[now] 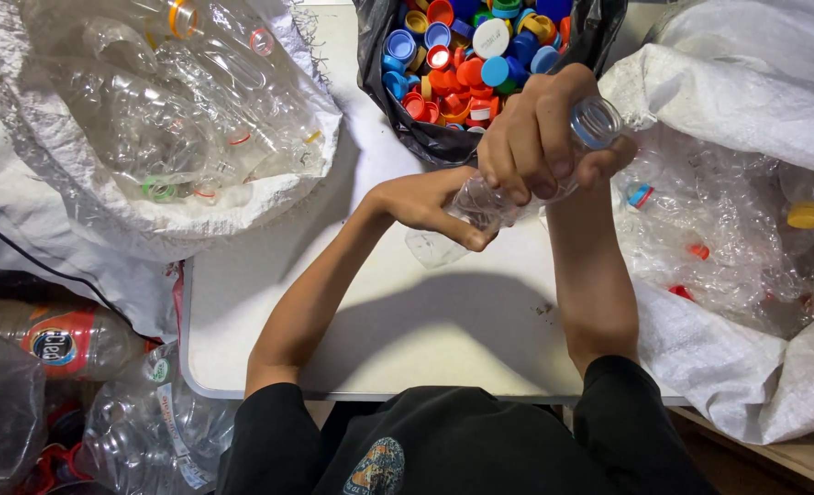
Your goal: Sorting through bags of plastic bottles and removing the caps for separate recycling.
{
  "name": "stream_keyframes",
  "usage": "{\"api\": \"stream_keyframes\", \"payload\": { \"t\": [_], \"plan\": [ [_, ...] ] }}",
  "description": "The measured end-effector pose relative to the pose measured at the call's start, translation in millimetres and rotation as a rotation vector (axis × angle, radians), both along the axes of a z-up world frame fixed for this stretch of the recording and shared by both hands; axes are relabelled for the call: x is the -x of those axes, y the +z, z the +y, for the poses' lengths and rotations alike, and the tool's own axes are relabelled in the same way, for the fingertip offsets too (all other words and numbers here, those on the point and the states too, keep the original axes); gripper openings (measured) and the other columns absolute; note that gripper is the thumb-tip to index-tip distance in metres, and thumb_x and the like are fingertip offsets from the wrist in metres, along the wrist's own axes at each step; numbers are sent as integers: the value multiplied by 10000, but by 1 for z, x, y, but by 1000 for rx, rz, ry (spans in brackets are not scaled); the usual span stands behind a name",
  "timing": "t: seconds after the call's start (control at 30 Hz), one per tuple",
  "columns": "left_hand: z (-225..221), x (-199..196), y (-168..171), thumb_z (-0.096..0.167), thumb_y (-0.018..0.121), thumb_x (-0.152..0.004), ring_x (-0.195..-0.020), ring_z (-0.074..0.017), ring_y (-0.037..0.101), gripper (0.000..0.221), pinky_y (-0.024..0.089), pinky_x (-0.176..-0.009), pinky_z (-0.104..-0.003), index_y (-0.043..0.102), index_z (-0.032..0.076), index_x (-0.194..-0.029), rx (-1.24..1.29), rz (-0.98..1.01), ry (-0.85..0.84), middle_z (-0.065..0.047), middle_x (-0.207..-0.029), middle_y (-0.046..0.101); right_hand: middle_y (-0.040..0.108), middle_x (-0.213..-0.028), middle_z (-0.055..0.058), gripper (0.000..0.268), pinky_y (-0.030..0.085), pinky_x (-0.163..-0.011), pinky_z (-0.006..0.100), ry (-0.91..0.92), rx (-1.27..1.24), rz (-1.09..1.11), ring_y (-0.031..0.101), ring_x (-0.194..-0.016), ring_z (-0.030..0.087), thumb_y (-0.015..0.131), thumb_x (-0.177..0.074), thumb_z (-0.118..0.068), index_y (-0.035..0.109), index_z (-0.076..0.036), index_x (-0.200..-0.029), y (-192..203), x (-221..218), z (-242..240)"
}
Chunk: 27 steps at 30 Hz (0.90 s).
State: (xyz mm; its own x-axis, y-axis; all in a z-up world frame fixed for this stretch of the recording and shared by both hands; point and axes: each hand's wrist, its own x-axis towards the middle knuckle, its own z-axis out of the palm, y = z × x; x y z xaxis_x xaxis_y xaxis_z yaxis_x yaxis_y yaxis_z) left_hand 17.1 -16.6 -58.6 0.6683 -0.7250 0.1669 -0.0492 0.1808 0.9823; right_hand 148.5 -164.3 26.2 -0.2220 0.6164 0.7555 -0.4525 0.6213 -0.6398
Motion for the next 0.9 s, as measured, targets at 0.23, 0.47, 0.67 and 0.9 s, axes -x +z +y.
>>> {"api": "stream_keyframes", "payload": {
  "t": [0.23, 0.47, 0.67, 0.9],
  "plan": [
    [-5, 8, 23, 278, 857, -798, -883, -119, 652, 457, 542, -804, -283, 665, 39, -1137, -238, 27, 389, -17, -951, 695, 629, -723, 144, 200, 584, -690, 387, -381, 113, 67, 682, -632, 243, 724, -880, -96, 557, -28, -793, -6, 10, -15],
    [-9, 10, 37, 308, 869, -779, -792, -104, 675, 386, 545, -754, -278, 704, 38, -1000, -374, -79, 641, -12, -882, 732, 589, -692, 182, 208, 556, -610, 349, -655, 164, 209, 612, -583, 241, 682, -939, -74, 519, 2, -835, -14, 18, -7],
    [-12, 8, 39, 271, 875, -748, -702, -95, 671, 355, 541, -658, -279, 703, 28, -942, -356, -147, 816, 6, -795, 733, 561, -670, 157, 215, 526, -591, 333, -857, 219, 265, 571, -558, 211, 657, -995, -72, 498, -6, -868, -20, 20, -1],
    [-10, 11, 50, 298, 873, -700, -668, -160, 739, 417, 575, -648, -308, 745, 19, -981, -544, -371, 1039, -67, -755, 756, 512, -675, 95, 232, 469, -538, 291, -1088, 271, 209, 509, -534, 153, 665, -995, 18, 473, -15, -868, -28, 29, 11]
  ]
}}
